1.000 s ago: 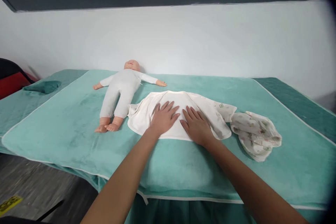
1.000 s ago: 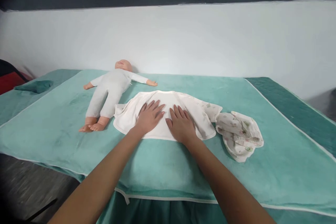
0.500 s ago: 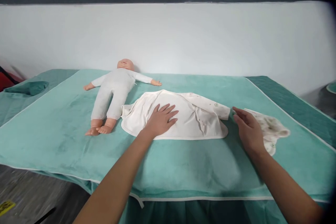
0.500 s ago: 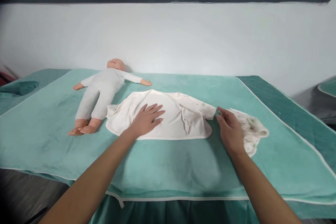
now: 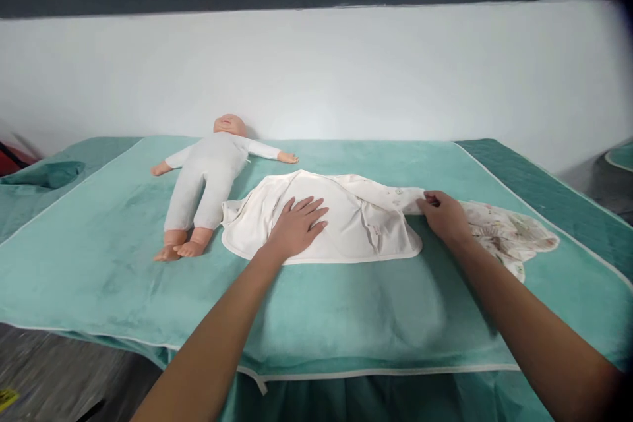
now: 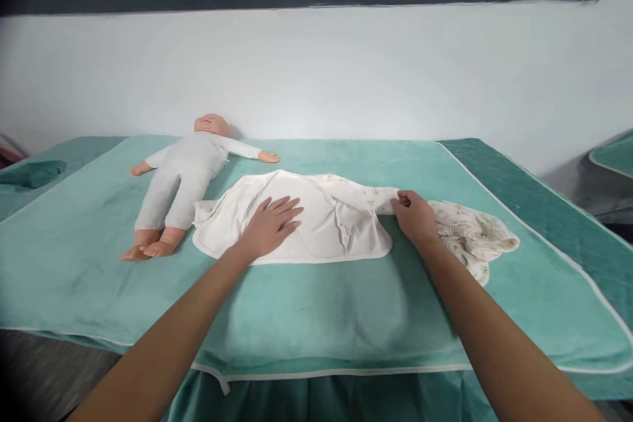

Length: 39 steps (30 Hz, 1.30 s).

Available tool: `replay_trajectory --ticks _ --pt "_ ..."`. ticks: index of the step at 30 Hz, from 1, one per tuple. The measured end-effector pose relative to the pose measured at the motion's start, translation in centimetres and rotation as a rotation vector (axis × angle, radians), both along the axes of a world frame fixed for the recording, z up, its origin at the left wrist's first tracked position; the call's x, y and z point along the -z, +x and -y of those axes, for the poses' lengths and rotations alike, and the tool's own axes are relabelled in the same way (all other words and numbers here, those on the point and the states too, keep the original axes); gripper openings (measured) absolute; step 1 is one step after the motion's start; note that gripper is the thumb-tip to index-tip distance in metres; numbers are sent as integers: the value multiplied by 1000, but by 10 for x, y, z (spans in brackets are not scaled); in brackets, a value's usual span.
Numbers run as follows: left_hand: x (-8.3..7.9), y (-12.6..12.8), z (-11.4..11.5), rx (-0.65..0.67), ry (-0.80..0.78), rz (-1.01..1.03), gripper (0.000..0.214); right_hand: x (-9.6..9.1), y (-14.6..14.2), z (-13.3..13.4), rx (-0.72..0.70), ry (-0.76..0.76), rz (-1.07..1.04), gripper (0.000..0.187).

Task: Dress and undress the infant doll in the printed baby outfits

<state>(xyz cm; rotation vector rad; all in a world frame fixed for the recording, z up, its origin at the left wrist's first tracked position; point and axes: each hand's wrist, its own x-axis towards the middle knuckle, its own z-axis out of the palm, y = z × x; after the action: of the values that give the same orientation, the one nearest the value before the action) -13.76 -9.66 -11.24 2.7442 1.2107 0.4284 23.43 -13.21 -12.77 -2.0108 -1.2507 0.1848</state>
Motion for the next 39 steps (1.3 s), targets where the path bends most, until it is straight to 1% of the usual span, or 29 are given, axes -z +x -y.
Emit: replay_trajectory --ticks 3,6,8,11,13,15,18,21,23,28,31,33,36,38,39 --pt "0 1 -1 -8 1 5 48 -4 10 -20 59 106 -84 21" --pt "1 1 -1 -8 8 6 47 -2 13 -36 97 157 -173 14" --pt "2 1 -1 -4 15 0 45 2 11 -41 123 193 -204 14" --pt "2 0 -1 -5 23 -5 44 8 9 -41 152 282 -295 21" --pt "2 1 -1 -10 25 -5 43 11 10 -39 137 334 -383 27" --pt "2 1 -2 -13 21 -5 43 11 10 -37 85 359 -468 29" --pt "2 2 -2 -18 14 -5 42 11 9 -37 -11 357 -545 27" --pt "2 2 -2 -23 14 -2 42 12 6 -39 -45 343 -559 24" --pt "2 2 -2 -27 11 1 42 14 4 -40 -33 326 -511 24" --pt "1 2 -1 -29 11 4 42 16 6 -39 79 182 -222 33" --pt "1 2 0 -28 10 3 43 13 3 -36 115 179 -68 43" --pt "1 2 0 -29 9 1 42 9 -3 -32 87 235 72 45" --pt "1 1 -1 -31 11 8 42 1 -19 -22 -33 333 222 38" --pt "1 1 -1 -32 14 17 41 -3 -33 -12 -109 329 267 33" --pt "1 1 -1 -31 16 21 41 -4 -40 -6 -142 290 261 31"
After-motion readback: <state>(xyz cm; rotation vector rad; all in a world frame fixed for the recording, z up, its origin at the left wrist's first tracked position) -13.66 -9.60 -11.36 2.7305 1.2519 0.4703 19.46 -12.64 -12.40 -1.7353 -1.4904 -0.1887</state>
